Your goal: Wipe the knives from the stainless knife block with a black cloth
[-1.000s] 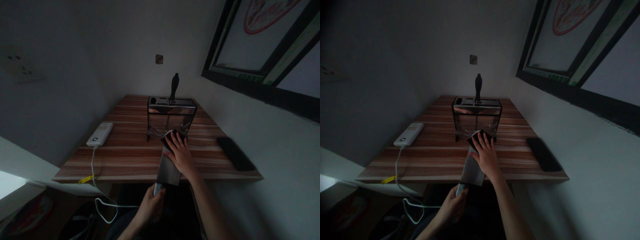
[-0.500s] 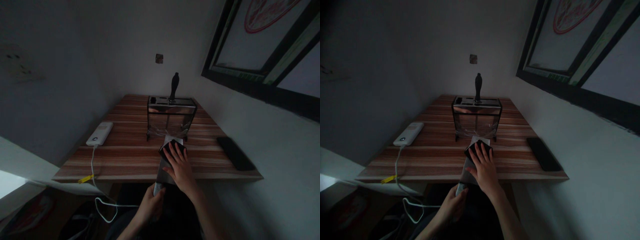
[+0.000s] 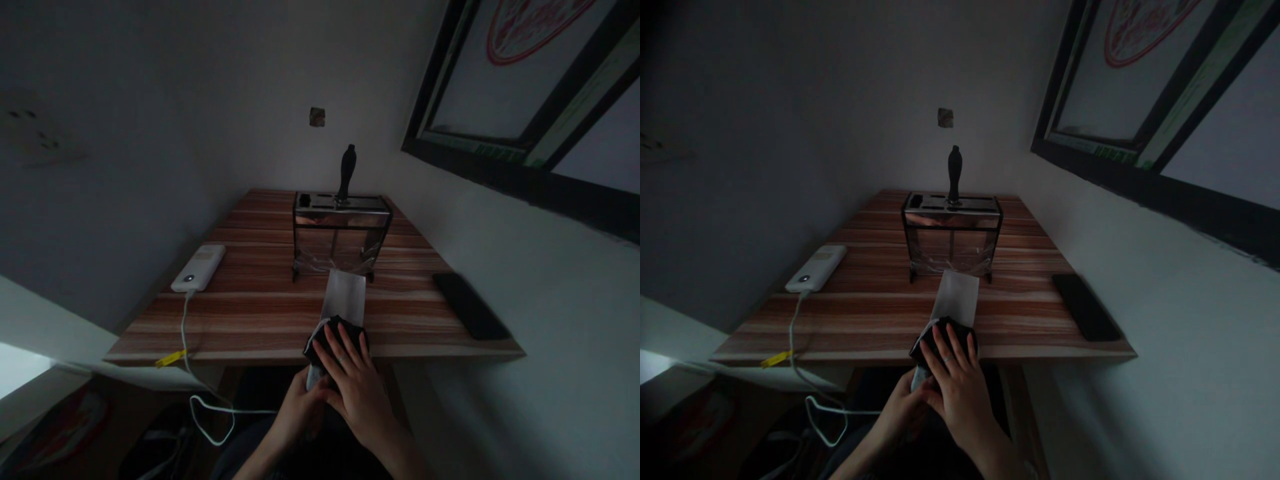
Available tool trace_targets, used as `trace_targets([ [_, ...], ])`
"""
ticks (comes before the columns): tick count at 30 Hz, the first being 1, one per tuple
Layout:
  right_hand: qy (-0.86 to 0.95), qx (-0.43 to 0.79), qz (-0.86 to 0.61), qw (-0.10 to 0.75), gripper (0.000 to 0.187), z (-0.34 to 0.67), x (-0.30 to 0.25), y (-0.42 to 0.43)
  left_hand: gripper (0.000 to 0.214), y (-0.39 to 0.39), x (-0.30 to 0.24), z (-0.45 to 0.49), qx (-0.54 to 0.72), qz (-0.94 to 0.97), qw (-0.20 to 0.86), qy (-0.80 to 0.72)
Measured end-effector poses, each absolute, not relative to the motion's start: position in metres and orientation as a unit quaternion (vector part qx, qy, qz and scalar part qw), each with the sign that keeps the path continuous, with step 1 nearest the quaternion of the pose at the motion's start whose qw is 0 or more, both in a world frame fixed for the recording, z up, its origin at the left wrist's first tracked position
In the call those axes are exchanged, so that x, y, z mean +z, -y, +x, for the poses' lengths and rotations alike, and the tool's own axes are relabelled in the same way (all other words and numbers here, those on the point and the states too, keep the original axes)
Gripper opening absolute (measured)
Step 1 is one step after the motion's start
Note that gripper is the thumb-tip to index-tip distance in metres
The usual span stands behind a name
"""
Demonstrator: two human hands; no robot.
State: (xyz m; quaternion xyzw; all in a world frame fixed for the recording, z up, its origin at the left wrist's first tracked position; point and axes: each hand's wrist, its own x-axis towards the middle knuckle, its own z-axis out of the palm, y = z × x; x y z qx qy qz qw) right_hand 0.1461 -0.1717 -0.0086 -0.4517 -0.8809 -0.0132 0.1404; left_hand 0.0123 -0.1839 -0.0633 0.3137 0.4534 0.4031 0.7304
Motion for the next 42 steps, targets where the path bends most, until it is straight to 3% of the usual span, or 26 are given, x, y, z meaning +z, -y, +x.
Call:
trace_targets([
  [16, 0.888, 0.019, -0.44, 0.129, 0.064, 0.146, -0.004, 0.171, 0.053, 0.184, -0.068, 0.008, 0.387, 0.326, 0.727, -0.464],
  [42, 0.865, -0.065, -0.47, 0.162, 0.06, 0.155, 0.01, 0.106, 0.045, 0.184, -0.062, 0.01, 0.383, 0.338, 0.737, -0.442],
])
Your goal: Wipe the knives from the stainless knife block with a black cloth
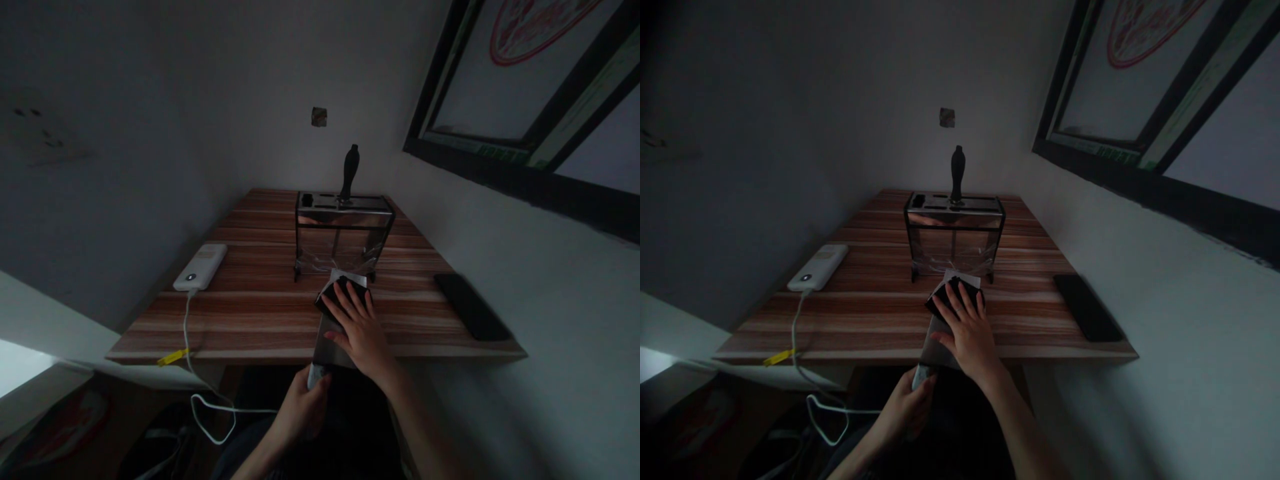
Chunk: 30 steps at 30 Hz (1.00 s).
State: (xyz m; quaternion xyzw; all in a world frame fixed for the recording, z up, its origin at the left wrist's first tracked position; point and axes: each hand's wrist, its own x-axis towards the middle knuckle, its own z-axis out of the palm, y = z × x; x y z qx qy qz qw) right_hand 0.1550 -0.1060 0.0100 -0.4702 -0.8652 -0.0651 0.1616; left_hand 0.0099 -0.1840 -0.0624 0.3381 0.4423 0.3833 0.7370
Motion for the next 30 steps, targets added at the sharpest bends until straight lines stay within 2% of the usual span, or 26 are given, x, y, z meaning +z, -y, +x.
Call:
trace_targets([
  [17, 0.84, -0.088, -0.498, 0.198, 0.057, 0.158, 0.017, 0.063, 0.045, 0.184, -0.065, 0.009, 0.391, 0.334, 0.737, -0.439],
  [30, 0.858, -0.072, -0.479, 0.171, 0.062, 0.155, 0.008, 0.102, 0.046, 0.185, -0.062, 0.01, 0.383, 0.333, 0.736, -0.448],
])
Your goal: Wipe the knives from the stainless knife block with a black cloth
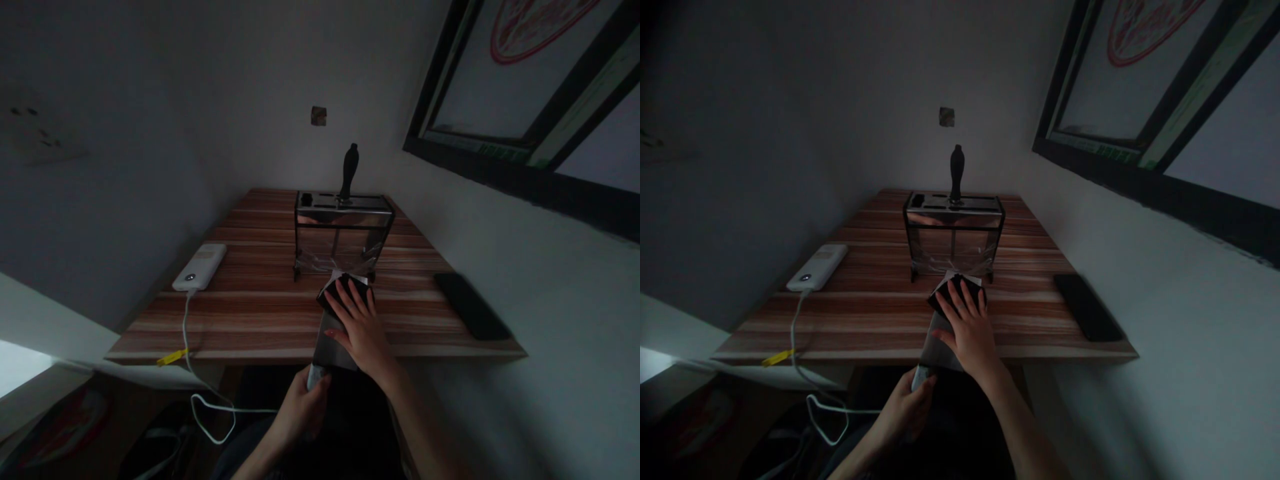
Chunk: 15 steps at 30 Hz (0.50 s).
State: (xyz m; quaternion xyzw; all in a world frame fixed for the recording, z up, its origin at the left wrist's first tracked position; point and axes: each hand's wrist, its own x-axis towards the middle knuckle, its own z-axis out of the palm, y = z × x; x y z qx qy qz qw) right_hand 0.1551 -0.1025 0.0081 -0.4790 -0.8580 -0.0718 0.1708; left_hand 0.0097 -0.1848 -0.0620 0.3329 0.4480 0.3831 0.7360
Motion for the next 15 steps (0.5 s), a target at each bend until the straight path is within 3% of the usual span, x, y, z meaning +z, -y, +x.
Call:
trace_targets([
  [15, 0.89, -0.018, -0.434, 0.142, 0.064, 0.146, -0.002, 0.168, 0.06, 0.183, -0.056, 0.009, 0.386, 0.342, 0.717, -0.47],
])
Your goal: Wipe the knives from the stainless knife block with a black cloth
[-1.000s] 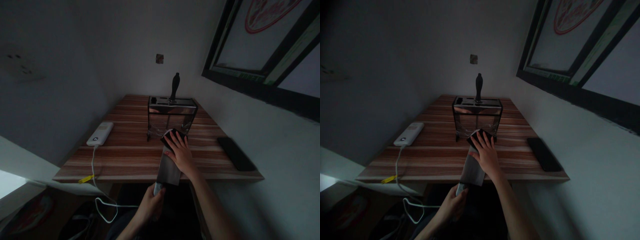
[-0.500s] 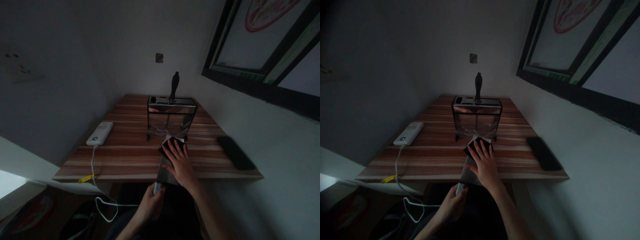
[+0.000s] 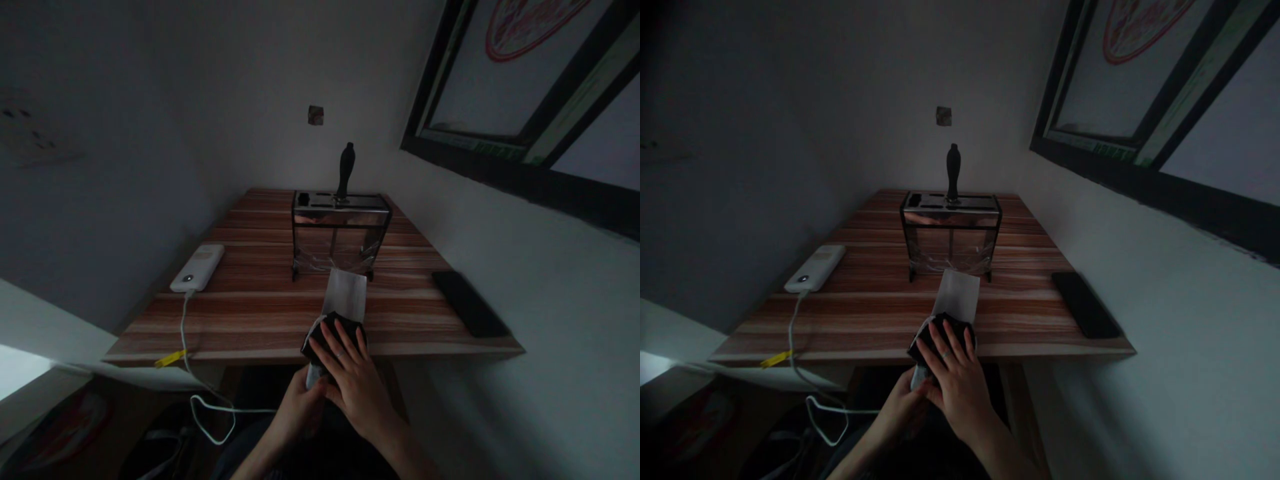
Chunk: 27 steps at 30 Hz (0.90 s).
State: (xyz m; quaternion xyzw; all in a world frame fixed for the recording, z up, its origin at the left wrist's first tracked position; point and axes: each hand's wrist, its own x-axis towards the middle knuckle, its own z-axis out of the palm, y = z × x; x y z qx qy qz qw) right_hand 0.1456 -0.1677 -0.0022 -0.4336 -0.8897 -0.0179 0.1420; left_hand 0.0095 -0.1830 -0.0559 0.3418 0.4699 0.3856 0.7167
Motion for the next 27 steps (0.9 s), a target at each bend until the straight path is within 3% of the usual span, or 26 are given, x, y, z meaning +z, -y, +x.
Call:
trace_targets([
  [10, 0.896, -0.003, -0.421, 0.138, 0.066, 0.146, -0.006, 0.173, 0.05, 0.182, -0.07, 0.009, 0.388, 0.356, 0.709, -0.469],
  [27, 0.87, -0.046, -0.468, 0.148, 0.068, 0.151, 0.005, 0.131, 0.051, 0.184, -0.051, 0.01, 0.376, 0.325, 0.745, -0.445],
])
